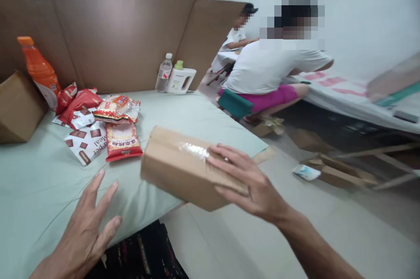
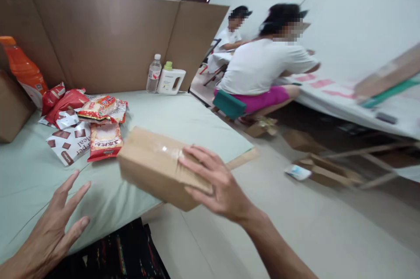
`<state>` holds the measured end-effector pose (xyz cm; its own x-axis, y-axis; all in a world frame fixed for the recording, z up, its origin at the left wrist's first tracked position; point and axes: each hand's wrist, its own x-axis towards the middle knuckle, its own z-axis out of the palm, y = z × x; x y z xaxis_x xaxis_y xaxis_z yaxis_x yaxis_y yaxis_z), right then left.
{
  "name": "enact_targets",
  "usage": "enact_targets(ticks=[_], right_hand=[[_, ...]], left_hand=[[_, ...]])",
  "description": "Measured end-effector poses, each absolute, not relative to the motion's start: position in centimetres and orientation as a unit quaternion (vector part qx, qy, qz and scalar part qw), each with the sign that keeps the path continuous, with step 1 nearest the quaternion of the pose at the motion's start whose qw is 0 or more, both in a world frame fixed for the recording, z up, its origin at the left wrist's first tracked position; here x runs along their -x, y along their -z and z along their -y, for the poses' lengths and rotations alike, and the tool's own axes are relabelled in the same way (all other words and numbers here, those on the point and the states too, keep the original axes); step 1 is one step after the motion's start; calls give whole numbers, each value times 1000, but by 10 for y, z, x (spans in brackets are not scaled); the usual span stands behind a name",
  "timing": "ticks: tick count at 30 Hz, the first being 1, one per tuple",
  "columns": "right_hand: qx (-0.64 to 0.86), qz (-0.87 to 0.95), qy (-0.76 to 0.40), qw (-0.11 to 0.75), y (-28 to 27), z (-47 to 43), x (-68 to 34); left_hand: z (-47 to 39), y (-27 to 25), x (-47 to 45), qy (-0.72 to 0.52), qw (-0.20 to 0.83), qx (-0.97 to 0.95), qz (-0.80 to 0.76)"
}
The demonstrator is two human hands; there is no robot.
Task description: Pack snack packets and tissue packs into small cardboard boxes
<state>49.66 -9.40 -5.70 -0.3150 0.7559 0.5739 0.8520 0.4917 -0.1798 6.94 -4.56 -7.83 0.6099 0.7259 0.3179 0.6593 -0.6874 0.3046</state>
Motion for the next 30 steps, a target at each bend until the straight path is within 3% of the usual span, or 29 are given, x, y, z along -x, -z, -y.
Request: enact_targets(ticks=[4, 10, 16, 21, 26, 30], right_hand=[[597, 725, 134, 316, 72, 56, -563], [712, 628, 129, 286, 80, -29, -629], [763, 536, 113, 343, 87, -134, -667], [800, 491, 100, 330, 89, -190, -681], [800, 486, 92, 339, 88, -190, -682], [766, 435, 178, 438, 91, -159, -663]], left_hand=[[15, 108, -88, -192, 50, -915, -351], [-8, 148, -91, -167, -2, -924, -345], [-14, 144, -93, -187, -96, -929, -304], [-21, 139, -96, -184, -157, -936, -257], [-17, 143, -97, -189, -127, -936, -269], [0, 142, -100, -160, -44, -934, -318]])
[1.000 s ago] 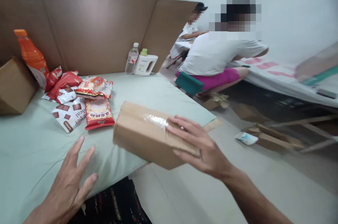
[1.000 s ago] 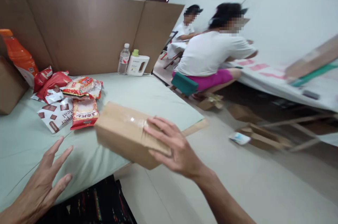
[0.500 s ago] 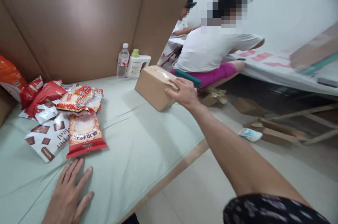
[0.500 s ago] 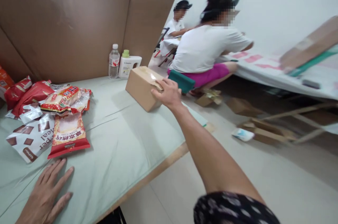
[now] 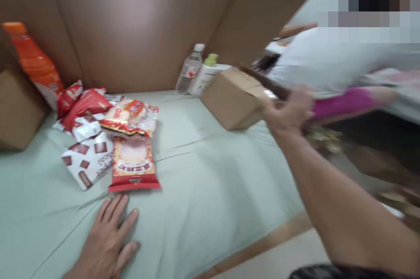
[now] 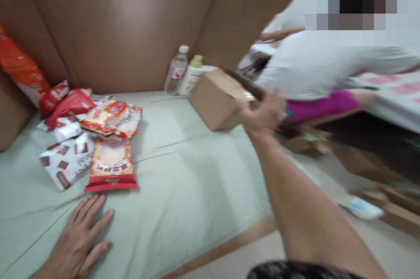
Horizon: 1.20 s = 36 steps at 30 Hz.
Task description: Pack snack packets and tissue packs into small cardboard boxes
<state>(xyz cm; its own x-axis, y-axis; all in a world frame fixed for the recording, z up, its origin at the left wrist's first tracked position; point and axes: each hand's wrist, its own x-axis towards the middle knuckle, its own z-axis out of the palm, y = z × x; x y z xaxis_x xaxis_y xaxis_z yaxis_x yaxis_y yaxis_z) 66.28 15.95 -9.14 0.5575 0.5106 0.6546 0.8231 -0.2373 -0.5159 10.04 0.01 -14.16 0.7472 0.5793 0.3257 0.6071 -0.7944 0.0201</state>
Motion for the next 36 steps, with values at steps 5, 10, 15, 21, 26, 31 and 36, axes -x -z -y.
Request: enact_targets(ticks=[5, 10, 15, 21, 26, 31, 36], right_hand=[[689, 550, 66, 468, 133, -96, -568], [585, 720, -85, 363, 185, -40, -430], [581, 727, -136, 339, 183, -65, -359], [606, 688, -142, 372, 190, -93, -360], [601, 700, -99, 374, 206, -88, -360], [600, 699, -97, 377, 200, -90, -356], [590, 696, -121, 391, 192, -89, -354]], left_hand=[[11, 135, -106, 87, -73, 920, 375], [11, 127, -114, 43, -143, 909, 389], [21, 108, -105, 64, -173, 895, 406], [20, 76, -31, 210, -116, 842, 482], [-64, 20, 48, 262, 79, 721, 637], [-171, -31, 76, 249, 115, 656, 703], [-194, -43, 73, 198, 102, 663, 715]])
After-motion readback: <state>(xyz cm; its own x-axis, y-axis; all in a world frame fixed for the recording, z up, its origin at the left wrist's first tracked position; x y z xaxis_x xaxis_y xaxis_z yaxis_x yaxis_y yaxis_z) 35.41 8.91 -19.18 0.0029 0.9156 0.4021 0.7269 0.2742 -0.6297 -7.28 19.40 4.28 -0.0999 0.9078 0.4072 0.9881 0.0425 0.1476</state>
